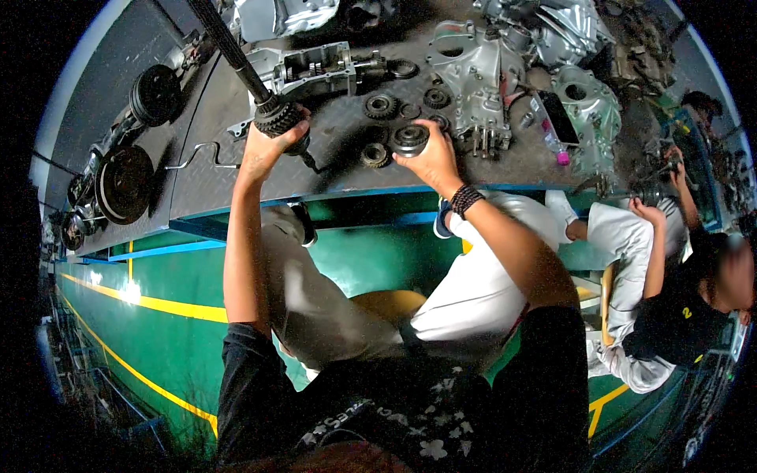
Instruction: The person places gear wheels and rings onto a metal shaft by hand, then removes them and picks up other gears from the workbench to place them on the shaft.
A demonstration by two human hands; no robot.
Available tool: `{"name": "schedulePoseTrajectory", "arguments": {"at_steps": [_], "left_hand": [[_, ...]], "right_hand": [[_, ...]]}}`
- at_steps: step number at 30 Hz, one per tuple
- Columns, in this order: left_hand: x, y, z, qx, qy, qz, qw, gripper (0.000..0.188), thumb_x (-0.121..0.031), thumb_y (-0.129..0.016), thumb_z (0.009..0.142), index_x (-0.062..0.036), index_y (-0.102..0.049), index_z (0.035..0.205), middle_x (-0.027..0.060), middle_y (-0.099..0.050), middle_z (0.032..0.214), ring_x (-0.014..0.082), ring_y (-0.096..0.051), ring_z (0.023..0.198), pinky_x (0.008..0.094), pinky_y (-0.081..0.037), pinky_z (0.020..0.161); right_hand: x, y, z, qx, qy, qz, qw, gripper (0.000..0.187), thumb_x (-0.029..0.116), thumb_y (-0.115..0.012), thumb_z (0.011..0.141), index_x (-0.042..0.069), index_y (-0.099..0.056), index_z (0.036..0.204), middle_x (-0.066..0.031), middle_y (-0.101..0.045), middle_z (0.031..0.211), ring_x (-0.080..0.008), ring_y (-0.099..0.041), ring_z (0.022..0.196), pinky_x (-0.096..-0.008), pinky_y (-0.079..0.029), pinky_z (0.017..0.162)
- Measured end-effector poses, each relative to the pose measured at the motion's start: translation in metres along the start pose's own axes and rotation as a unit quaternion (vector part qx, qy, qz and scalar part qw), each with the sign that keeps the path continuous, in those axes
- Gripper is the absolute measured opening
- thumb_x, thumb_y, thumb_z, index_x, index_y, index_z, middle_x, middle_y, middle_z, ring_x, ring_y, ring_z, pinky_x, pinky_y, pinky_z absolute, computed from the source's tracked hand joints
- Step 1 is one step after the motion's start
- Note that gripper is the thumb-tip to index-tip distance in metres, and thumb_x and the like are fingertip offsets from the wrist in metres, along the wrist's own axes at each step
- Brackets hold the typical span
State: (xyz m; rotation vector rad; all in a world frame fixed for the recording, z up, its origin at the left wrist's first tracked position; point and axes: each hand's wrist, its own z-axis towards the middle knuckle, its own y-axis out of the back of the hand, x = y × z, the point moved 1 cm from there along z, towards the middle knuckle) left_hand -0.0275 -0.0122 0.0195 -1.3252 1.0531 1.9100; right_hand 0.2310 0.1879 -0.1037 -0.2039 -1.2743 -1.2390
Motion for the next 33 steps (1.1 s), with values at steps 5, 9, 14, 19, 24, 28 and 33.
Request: {"name": "schedulePoseTrajectory", "arguments": {"at_steps": [5, 9, 14, 19, 24, 28, 33], "left_hand": [[0.001, 0.007, 0.001, -0.011, 0.005, -0.01, 1.0, 0.027, -0.017, -0.081, 0.083, -0.0042, -0.075, 0.106, 0.0, -0.072, 0.096, 0.0104, -0.064, 0.087, 0.029, -0.052, 0.08], [-0.003, 0.004, 0.002, 0.0, -0.002, -0.006, 1.0, 0.025, -0.016, -0.08, 0.084, -0.004, -0.075, 0.105, 0.0002, -0.072, 0.096, 0.0108, -0.064, 0.087, 0.0287, -0.052, 0.081], [-0.003, 0.003, -0.002, 0.0, 0.004, 0.001, 1.0, 0.025, -0.016, -0.08, 0.084, -0.0039, -0.075, 0.105, -0.0001, -0.072, 0.095, 0.0108, -0.064, 0.087, 0.029, -0.052, 0.081], [0.001, 0.011, -0.005, 0.009, 0.005, -0.023, 1.0, 0.028, -0.018, -0.081, 0.083, -0.0044, -0.074, 0.107, 0.0007, -0.073, 0.095, 0.0111, -0.065, 0.087, 0.0296, -0.053, 0.081], [-0.011, 0.008, -0.004, -0.009, 0.007, 0.009, 1.0, 0.043, -0.027, -0.095, 0.074, -0.0032, -0.071, 0.102, 0.0004, -0.071, 0.092, 0.0112, -0.063, 0.084, 0.0297, -0.055, 0.078], [-0.009, 0.017, -0.011, 0.035, -0.03, -0.032, 0.998, 0.057, -0.019, -0.097, 0.07, -0.0015, -0.067, 0.115, 0.0025, -0.071, 0.102, 0.0128, -0.065, 0.091, 0.0299, -0.056, 0.083], [0.013, 0.022, -0.005, 0.037, -0.097, -0.037, 0.994, 0.076, -0.014, -0.089, 0.071, -0.0055, -0.056, 0.139, 0.0057, -0.066, 0.125, 0.0163, -0.062, 0.113, 0.0353, -0.052, 0.101]], "right_hand": [[0.011, -0.01, -0.015, -0.03, 0.01, -0.134, 0.99, 0.084, 0.037, -0.096, 0.067, 0.013, -0.054, 0.136, -0.0193, -0.061, 0.124, -0.039, -0.048, 0.122, -0.0493, -0.041, 0.107], [0.004, 0.001, -0.018, 0.005, 0.003, -0.102, 0.995, 0.091, 0.042, -0.096, 0.067, 0.014, -0.049, 0.14, -0.0217, -0.058, 0.131, -0.0403, -0.045, 0.131, -0.0506, -0.037, 0.114], [0.007, 0.011, -0.029, 0.061, 0.048, -0.16, 0.984, 0.112, 0.038, -0.097, 0.068, 0.005, -0.035, 0.156, -0.0209, -0.047, 0.151, -0.0385, -0.039, 0.144, -0.0469, -0.034, 0.121], [0.007, 0.016, -0.034, 0.037, -0.008, -0.046, 0.998, 0.107, 0.035, -0.09, 0.079, -0.002, -0.029, 0.158, -0.0274, -0.052, 0.145, -0.0404, -0.052, 0.135, -0.0448, -0.04, 0.116], [0.115, 0.023, -0.004, -0.047, 0.105, 0.015, 0.993, 0.073, 0.031, -0.079, 0.093, 0.001, -0.047, 0.15, -0.0212, -0.054, 0.147, -0.0341, -0.055, 0.134, -0.0439, -0.043, 0.112], [0.186, -0.028, 0.043, 0.047, 0.192, 0.149, 0.969, 0.09, 0.041, -0.085, 0.085, 0.001, -0.042, 0.153, -0.0206, -0.052, 0.151, -0.0323, -0.051, 0.14, -0.0439, -0.041, 0.115], [0.212, -0.081, 0.071, 0.158, 0.168, 0.176, 0.957, 0.082, 0.035, -0.092, 0.076, 0.003, -0.053, 0.142, -0.0165, -0.071, 0.124, -0.0252, -0.068, 0.112, -0.037, -0.052, 0.101]]}}
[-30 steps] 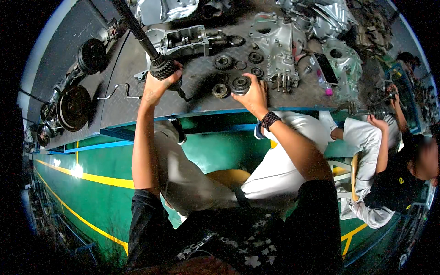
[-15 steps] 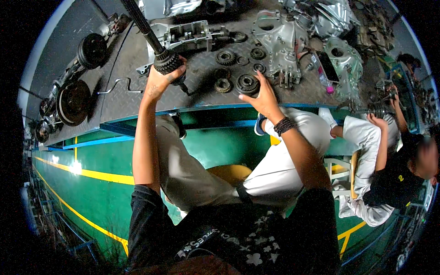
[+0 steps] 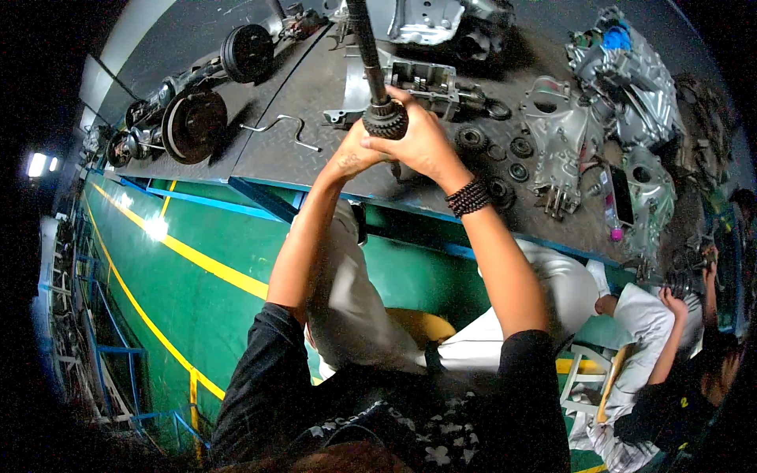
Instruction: The person places gear wheels and rings onto a metal shaft by hand, then removes them and picks up other gears from the workbench to place them on the shaft.
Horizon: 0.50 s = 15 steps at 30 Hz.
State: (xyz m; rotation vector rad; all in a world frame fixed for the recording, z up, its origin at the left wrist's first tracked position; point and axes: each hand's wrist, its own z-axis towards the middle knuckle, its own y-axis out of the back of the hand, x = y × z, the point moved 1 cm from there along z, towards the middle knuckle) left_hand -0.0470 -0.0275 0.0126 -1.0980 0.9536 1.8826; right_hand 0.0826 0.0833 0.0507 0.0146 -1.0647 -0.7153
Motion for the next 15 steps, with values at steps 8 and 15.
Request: {"name": "schedulePoseTrajectory", "arguments": {"at_steps": [8, 15], "left_hand": [[0.002, -0.011, 0.004, -0.014, 0.034, 0.011, 0.999, 0.065, -0.009, -0.085, 0.07, -0.0021, -0.058, 0.128, 0.0074, -0.068, 0.117, 0.0159, -0.064, 0.107, 0.0346, -0.054, 0.096], [-0.013, -0.01, 0.005, 0.024, 0.096, 0.071, 0.993, 0.059, -0.012, -0.085, 0.069, 0.0022, -0.06, 0.12, 0.0059, -0.068, 0.109, 0.0136, -0.063, 0.098, 0.0321, -0.054, 0.09]], "right_hand": [[-0.006, 0.007, 0.006, 0.038, -0.011, 0.103, 0.994, 0.059, 0.02, -0.09, 0.08, 0.002, -0.064, 0.129, -0.0035, -0.069, 0.112, -0.0122, -0.062, 0.103, -0.0305, -0.051, 0.098], [0.011, 0.015, 0.022, 0.084, 0.004, 0.124, 0.989, 0.055, 0.023, -0.087, 0.085, 0.006, -0.062, 0.131, 0.0009, -0.061, 0.106, -0.0105, -0.058, 0.1, -0.0282, -0.051, 0.093]]}}
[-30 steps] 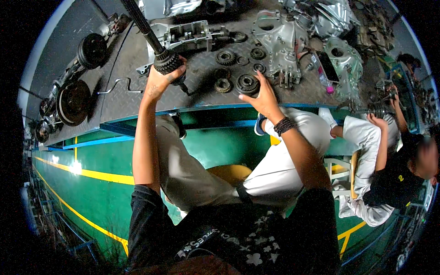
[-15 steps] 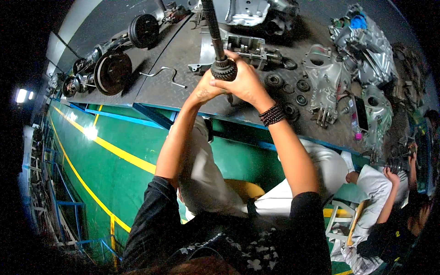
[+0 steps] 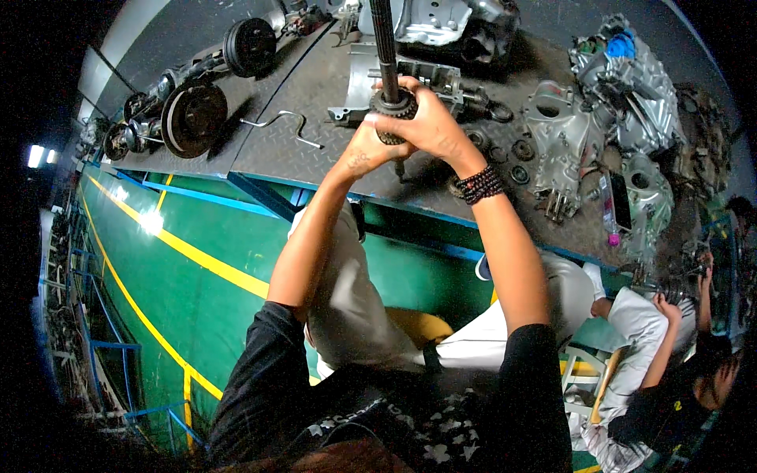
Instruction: The person places gear wheels and rings onto a metal shaft by hand, then removes them and picks up other gears from the workbench to place them on the shaft.
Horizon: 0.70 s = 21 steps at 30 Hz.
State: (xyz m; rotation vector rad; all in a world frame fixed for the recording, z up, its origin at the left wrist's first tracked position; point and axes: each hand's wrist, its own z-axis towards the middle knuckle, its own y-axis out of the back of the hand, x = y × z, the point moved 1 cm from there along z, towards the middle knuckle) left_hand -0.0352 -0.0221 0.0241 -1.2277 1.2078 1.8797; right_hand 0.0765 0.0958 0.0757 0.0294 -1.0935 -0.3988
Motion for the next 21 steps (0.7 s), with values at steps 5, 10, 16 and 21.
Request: {"name": "schedulePoseTrajectory", "arguments": {"at_steps": [5, 10, 16, 21], "left_hand": [[0.007, 0.0, -0.004, -0.035, -0.017, -0.045, 0.998, 0.057, -0.012, -0.086, 0.069, 0.0006, -0.062, 0.119, 0.0063, -0.07, 0.106, 0.0134, -0.064, 0.096, 0.0322, -0.055, 0.088], [0.016, 0.001, -0.003, -0.043, -0.062, -0.089, 0.993, 0.06, -0.011, -0.084, 0.068, -0.0003, -0.062, 0.122, 0.0069, -0.072, 0.111, 0.0163, -0.067, 0.102, 0.0333, -0.056, 0.093], [0.015, 0.0, -0.009, -0.036, -0.021, -0.064, 0.997, 0.066, -0.02, -0.089, 0.07, 0.0001, -0.06, 0.126, 0.0081, -0.07, 0.113, 0.0164, -0.065, 0.103, 0.0327, -0.054, 0.094], [0.013, -0.004, -0.003, -0.067, -0.062, -0.087, 0.992, 0.063, -0.027, -0.093, 0.07, -0.0019, -0.059, 0.117, 0.0041, -0.064, 0.101, 0.0151, -0.059, 0.093, 0.0332, -0.052, 0.087]], "right_hand": [[0.018, 0.006, 0.006, 0.053, -0.051, -0.078, 0.994, 0.064, 0.026, -0.09, 0.081, 0.007, -0.06, 0.134, -0.0025, -0.064, 0.115, -0.0136, -0.059, 0.109, -0.0323, -0.048, 0.103], [-0.002, 0.013, 0.001, 0.058, -0.029, -0.162, 0.985, 0.07, 0.022, -0.092, 0.078, 0.006, -0.06, 0.137, -0.0081, -0.067, 0.126, -0.0178, -0.062, 0.119, -0.0358, -0.047, 0.108], [0.013, 0.002, 0.003, 0.042, -0.026, 0.004, 0.999, 0.057, 0.019, -0.087, 0.083, 0.004, -0.063, 0.132, -0.0035, -0.069, 0.115, -0.0156, -0.065, 0.107, -0.0327, -0.051, 0.102], [0.042, 0.011, 0.034, 0.074, 0.005, 0.033, 0.997, 0.05, 0.018, -0.085, 0.086, 0.007, -0.061, 0.128, -0.0035, -0.068, 0.113, -0.0121, -0.063, 0.108, -0.0308, -0.052, 0.099]]}}
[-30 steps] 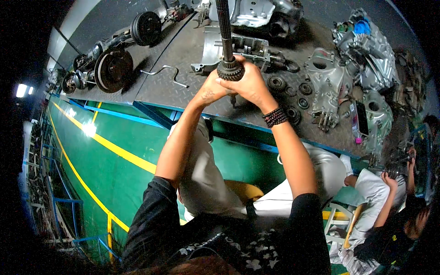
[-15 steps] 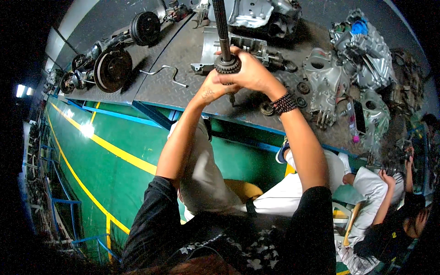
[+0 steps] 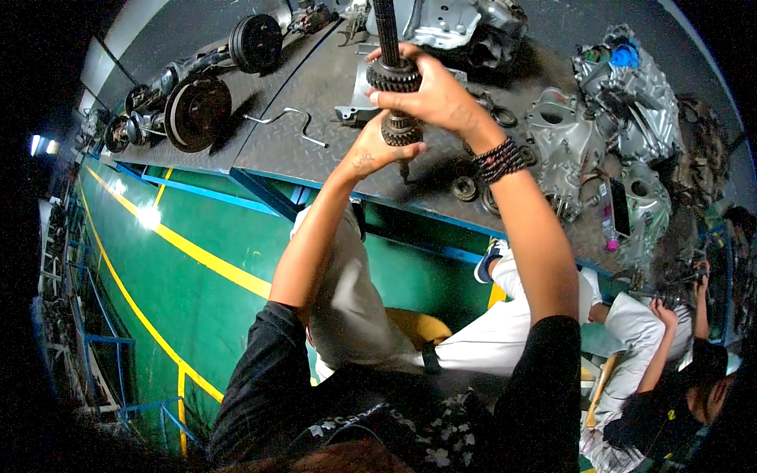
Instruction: The person places gear wheels and rings onto a metal shaft by hand, then removes them and picks up other gears from the workbench to place them on the shaft.
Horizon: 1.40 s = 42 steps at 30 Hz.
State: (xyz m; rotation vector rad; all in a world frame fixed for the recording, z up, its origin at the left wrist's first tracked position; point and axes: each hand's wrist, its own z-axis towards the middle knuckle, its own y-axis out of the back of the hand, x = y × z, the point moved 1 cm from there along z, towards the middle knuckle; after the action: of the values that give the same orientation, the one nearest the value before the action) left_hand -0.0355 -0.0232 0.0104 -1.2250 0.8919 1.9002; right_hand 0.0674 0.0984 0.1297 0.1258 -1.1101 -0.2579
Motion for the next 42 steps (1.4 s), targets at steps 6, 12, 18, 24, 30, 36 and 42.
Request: {"name": "schedulePoseTrajectory", "arguments": {"at_steps": [6, 12, 18, 24, 30, 36, 42], "left_hand": [[-0.006, 0.001, -0.001, -0.016, 0.016, 0.038, 0.999, 0.061, -0.032, -0.094, 0.069, -0.0028, -0.059, 0.109, 0.0045, -0.065, 0.095, 0.0143, -0.06, 0.091, 0.0325, -0.052, 0.087], [0.0, -0.005, 0.006, -0.029, -0.006, 0.076, 0.997, 0.065, -0.035, -0.095, 0.067, -0.0007, -0.06, 0.11, 0.0076, -0.068, 0.095, 0.0152, -0.063, 0.09, 0.0328, -0.053, 0.087], [-0.009, -0.004, 0.006, -0.044, -0.004, 0.097, 0.994, 0.055, -0.028, -0.092, 0.071, -0.0031, -0.06, 0.108, 0.0034, -0.066, 0.094, 0.0132, -0.061, 0.087, 0.0318, -0.053, 0.083], [-0.007, 0.013, -0.006, -0.058, 0.022, 0.113, 0.992, 0.056, -0.028, -0.092, 0.071, -0.0028, -0.061, 0.109, 0.0028, -0.066, 0.095, 0.0135, -0.061, 0.089, 0.0316, -0.053, 0.084], [0.012, -0.007, 0.009, -0.035, 0.02, 0.039, 0.998, 0.055, -0.027, -0.093, 0.07, -0.0019, -0.061, 0.107, 0.0039, -0.067, 0.093, 0.0134, -0.062, 0.086, 0.0314, -0.054, 0.082], [-0.007, 0.007, -0.005, -0.039, 0.04, 0.077, 0.996, 0.054, -0.027, -0.093, 0.071, -0.0024, -0.06, 0.106, 0.0025, -0.066, 0.092, 0.0119, -0.061, 0.085, 0.0303, -0.054, 0.081], [-0.005, -0.003, 0.0, -0.02, 0.021, 0.049, 0.998, 0.053, -0.025, -0.092, 0.073, -0.0027, -0.061, 0.11, 0.0018, -0.068, 0.093, 0.0111, -0.062, 0.084, 0.0291, -0.054, 0.08]], "right_hand": [[0.097, 0.024, 0.038, 0.055, 0.036, -0.197, 0.978, 0.047, 0.02, -0.08, 0.091, 0.003, -0.062, 0.131, -0.0079, -0.068, 0.118, -0.0197, -0.064, 0.111, -0.0331, -0.049, 0.102], [0.154, 0.06, 0.066, 0.132, -0.05, -0.066, 0.988, 0.06, 0.014, -0.082, 0.088, -0.001, -0.054, 0.139, -0.0094, -0.064, 0.126, -0.0208, -0.064, 0.111, -0.0346, -0.052, 0.103], [0.173, 0.062, 0.078, 0.092, -0.079, -0.1, 0.988, 0.072, 0.007, -0.083, 0.084, -0.003, -0.05, 0.147, -0.0172, -0.062, 0.129, -0.0268, -0.064, 0.113, -0.0383, -0.053, 0.104], [0.185, 0.083, 0.112, 0.04, -0.062, 0.036, 0.997, 0.054, -0.003, -0.075, 0.087, -0.007, -0.054, 0.137, -0.0159, -0.069, 0.107, -0.021, -0.07, 0.093, -0.0307, -0.061, 0.09], [0.174, 0.156, 0.111, -0.031, -0.009, 0.147, 0.989, 0.002, 0.002, -0.071, 0.093, 0.002, -0.073, 0.094, -0.0093, -0.071, 0.099, -0.016, -0.067, 0.088, -0.0269, -0.057, 0.082], [0.025, 0.134, -0.013, -0.062, -0.16, -0.076, 0.982, 0.041, 0.006, -0.079, 0.084, 0.008, -0.069, 0.124, -0.0077, -0.065, 0.128, -0.0199, -0.064, 0.109, -0.0345, -0.05, 0.103], [-0.157, 0.082, -0.093, -0.06, -0.223, -0.216, 0.949, 0.052, 0.004, -0.081, 0.076, 0.008, -0.065, 0.126, -0.0114, -0.063, 0.133, -0.0236, -0.058, 0.123, -0.0358, -0.046, 0.108]]}}
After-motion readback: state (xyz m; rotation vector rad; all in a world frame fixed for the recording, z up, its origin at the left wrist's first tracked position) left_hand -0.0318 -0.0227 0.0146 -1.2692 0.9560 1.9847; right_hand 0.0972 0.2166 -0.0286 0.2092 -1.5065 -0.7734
